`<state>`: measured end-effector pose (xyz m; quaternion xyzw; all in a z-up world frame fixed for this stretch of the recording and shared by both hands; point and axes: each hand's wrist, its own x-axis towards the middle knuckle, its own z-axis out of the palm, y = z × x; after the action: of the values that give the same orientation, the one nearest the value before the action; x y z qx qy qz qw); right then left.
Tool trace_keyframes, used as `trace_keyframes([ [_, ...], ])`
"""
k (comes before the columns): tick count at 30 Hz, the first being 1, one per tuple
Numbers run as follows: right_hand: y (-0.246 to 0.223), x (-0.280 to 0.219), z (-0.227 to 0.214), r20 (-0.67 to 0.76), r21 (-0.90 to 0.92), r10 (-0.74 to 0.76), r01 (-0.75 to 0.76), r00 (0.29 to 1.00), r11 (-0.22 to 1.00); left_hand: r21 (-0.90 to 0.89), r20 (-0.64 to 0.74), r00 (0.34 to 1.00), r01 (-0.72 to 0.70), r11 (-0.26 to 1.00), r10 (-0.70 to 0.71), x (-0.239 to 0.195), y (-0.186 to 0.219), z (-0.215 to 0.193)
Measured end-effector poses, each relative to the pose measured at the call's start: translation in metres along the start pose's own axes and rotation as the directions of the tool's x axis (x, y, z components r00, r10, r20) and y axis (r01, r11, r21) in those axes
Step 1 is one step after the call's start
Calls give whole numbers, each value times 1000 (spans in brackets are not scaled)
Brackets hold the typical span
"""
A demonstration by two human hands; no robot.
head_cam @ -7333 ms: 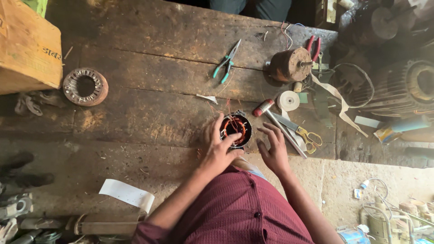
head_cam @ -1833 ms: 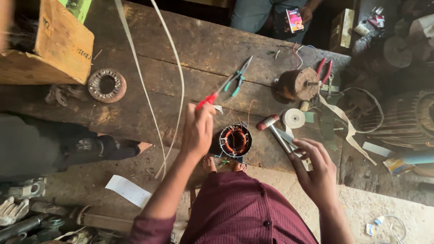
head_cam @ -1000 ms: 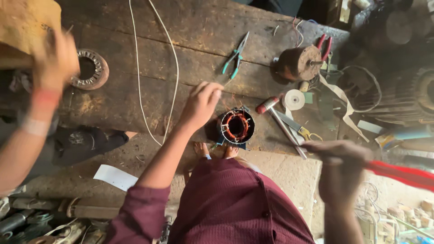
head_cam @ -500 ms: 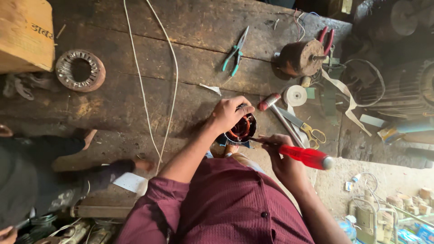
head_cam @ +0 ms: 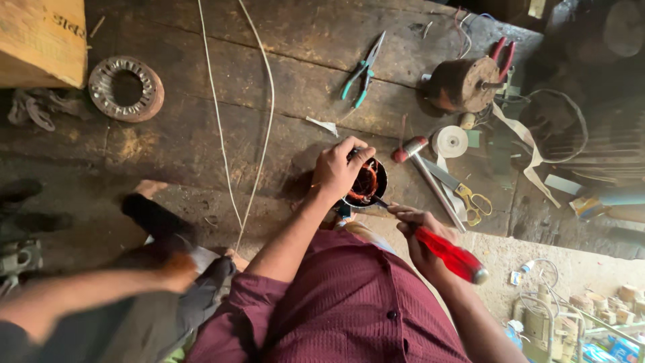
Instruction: The person works on a small electrical motor stator on a wooden workbench. They insert and adjust copper windings, use a hammer to tap the stator, and cut and place green insulating tape into the slots. The person also handles a fan housing and various tools on the bench.
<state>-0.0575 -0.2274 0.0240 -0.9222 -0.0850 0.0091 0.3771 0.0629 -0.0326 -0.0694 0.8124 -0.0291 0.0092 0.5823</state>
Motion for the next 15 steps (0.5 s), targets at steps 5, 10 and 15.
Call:
trace_keyframes([
  [5,36,-17,34,-224,393,-117,199,967,898,29,34,998,58,998,-59,2,2,-3],
  [10,33,-13,35,-258,335,-174,257,950,906,29,-2,1000,-20,999,20,3,6,-5],
  [15,4,9,18,-43,237,-28,38,999,971,12,-3,1000,-18,1000,18,-2,1,-4],
])
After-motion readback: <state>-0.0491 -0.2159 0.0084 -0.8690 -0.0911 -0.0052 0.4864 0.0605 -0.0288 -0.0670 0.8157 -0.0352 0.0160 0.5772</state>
